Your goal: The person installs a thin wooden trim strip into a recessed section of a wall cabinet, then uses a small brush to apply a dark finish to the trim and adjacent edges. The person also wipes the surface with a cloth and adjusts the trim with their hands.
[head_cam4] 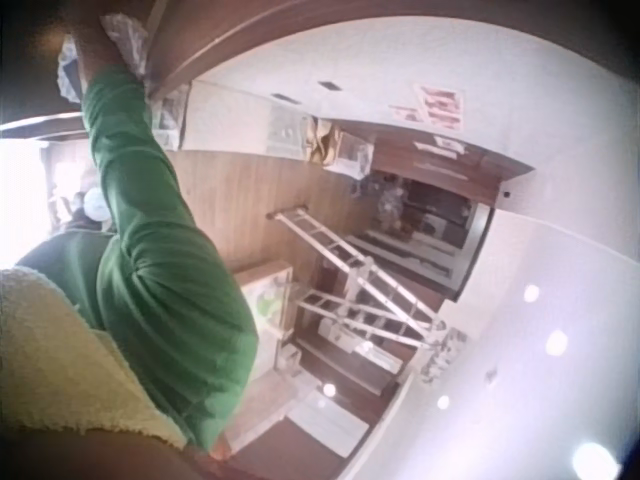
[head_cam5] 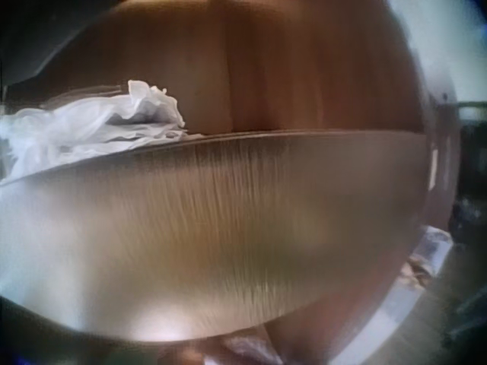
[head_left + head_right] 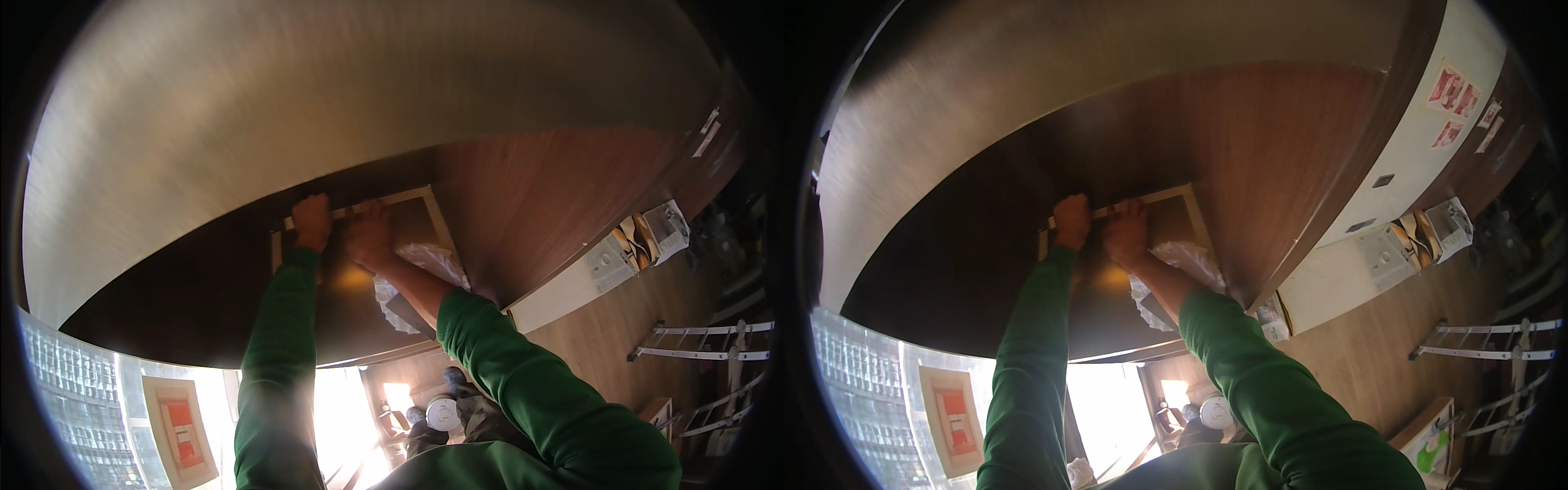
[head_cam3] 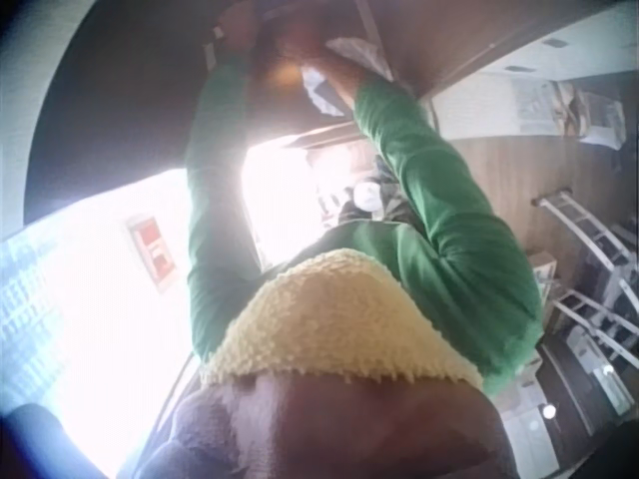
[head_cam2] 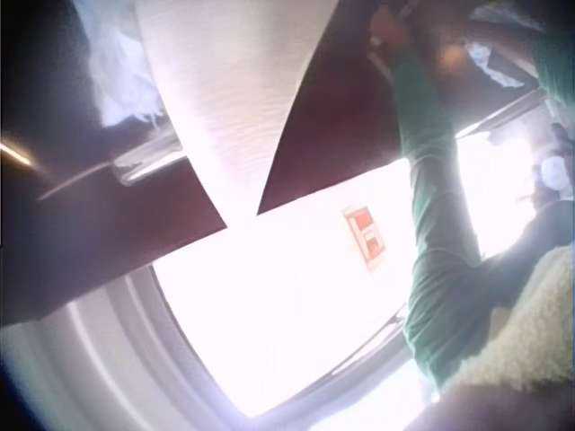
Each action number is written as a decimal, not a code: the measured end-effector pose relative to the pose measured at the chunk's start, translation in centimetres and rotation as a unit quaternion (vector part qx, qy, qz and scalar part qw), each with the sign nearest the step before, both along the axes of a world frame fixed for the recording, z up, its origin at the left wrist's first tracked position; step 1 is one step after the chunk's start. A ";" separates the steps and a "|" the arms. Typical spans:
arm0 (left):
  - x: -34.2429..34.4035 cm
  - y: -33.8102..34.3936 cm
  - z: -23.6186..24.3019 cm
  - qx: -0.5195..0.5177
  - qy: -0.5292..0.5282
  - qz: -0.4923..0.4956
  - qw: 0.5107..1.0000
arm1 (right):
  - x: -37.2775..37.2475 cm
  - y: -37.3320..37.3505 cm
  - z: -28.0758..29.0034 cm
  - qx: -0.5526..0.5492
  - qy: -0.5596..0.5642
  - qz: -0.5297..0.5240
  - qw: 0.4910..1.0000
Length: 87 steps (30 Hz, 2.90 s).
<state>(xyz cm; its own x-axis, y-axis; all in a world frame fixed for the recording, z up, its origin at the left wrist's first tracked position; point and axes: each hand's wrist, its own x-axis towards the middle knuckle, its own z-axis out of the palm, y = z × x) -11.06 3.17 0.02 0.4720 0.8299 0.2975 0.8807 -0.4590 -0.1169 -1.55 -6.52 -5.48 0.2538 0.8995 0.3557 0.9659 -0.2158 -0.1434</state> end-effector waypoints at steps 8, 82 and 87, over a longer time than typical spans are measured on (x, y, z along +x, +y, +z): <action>-0.2 -0.6 -0.2 -0.004 0.008 0.023 1.000 | 4.3 -0.7 1.3 -0.046 0.125 -0.045 0.990; -15.5 -15.6 20.4 0.114 0.000 -0.228 0.967 | -8.9 2.2 1.8 0.019 0.233 0.064 0.970; -14.9 -15.6 20.3 0.068 -0.014 -0.221 0.973 | -8.5 2.6 1.9 0.010 0.214 0.064 0.975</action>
